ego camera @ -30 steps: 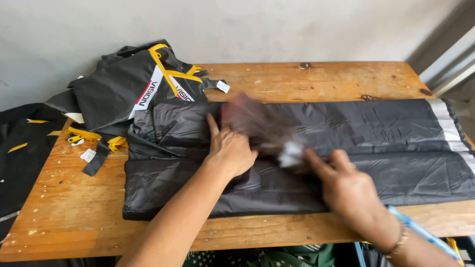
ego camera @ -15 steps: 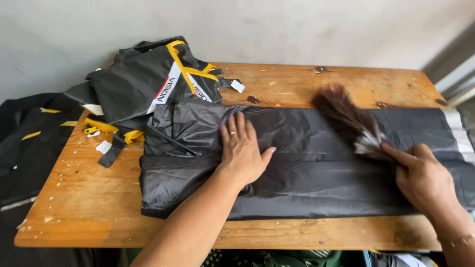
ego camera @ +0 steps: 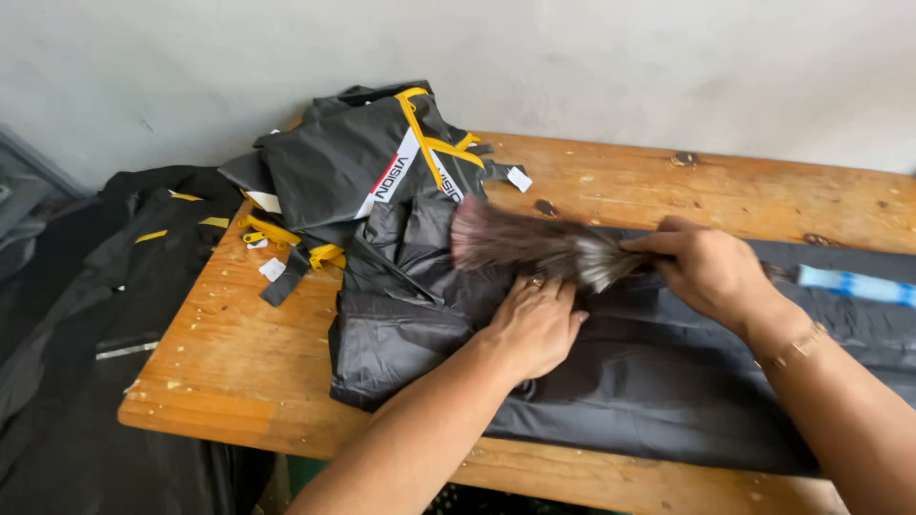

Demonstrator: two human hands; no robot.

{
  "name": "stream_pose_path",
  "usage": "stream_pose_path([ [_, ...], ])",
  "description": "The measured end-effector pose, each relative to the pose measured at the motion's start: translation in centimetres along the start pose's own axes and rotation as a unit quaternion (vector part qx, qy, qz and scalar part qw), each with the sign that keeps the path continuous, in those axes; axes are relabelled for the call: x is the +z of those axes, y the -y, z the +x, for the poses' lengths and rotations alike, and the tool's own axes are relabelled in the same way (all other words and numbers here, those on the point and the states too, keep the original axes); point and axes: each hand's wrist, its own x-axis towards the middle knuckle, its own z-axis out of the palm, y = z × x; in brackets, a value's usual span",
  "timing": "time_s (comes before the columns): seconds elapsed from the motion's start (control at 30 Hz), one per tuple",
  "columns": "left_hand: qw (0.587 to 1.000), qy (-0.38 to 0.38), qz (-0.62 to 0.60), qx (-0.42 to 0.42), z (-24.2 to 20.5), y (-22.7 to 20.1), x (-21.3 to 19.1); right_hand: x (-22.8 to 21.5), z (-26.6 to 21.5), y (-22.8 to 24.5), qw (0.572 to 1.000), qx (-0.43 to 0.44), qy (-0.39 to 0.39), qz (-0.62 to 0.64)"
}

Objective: The person folds a black bag with yellow zippers, smooths it, and places it into a blue crate. Then the person unfolds a long black bag, uses a feather duster to wipe its surface, and folds it again on the table.

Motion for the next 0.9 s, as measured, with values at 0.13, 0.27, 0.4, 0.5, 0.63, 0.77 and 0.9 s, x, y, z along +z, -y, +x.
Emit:
stream_pose_path([
  [0.13,0.999,-0.004,0.008,0.051,0.0,0.7,2.7,0.0,-3.1,2.1,0.986,-0.093,-0.112,0.079],
  [0.27,0.989,0.108,-0.077,-0.072,0.0,-1.4,-2.4,6.3,-1.1,0.6,0.997,-0.014,-0.074,0.005],
  [0.4,0.999,0.031,0.013,0.005,-0.3,0.3,1.4,2.9,-2.0,-0.7,0.996,0.050,-0.071,0.001],
  [0.5,0.999,-0.033,0.026,0.027,-0.3,-0.4,-0.3,1.9,-5.3,2.0,0.982,-0.083,-0.132,0.105],
  [0.63,0.983,0.172,-0.049,-0.031,-0.1,-0.9,-2.8,4.4,-6.6,2.3,0.994,-0.033,-0.102,-0.014],
  [0.77,0.999,0.035,0.020,0.007,-0.1,0.4,0.8,2.6,-7.8,-0.8,0.981,0.181,-0.039,-0.057],
  [0.9,0.999,0.026,0.021,0.025,-0.2,0.2,0.4,4.3,-12.7,0.6,0.975,0.141,-0.137,-0.102],
])
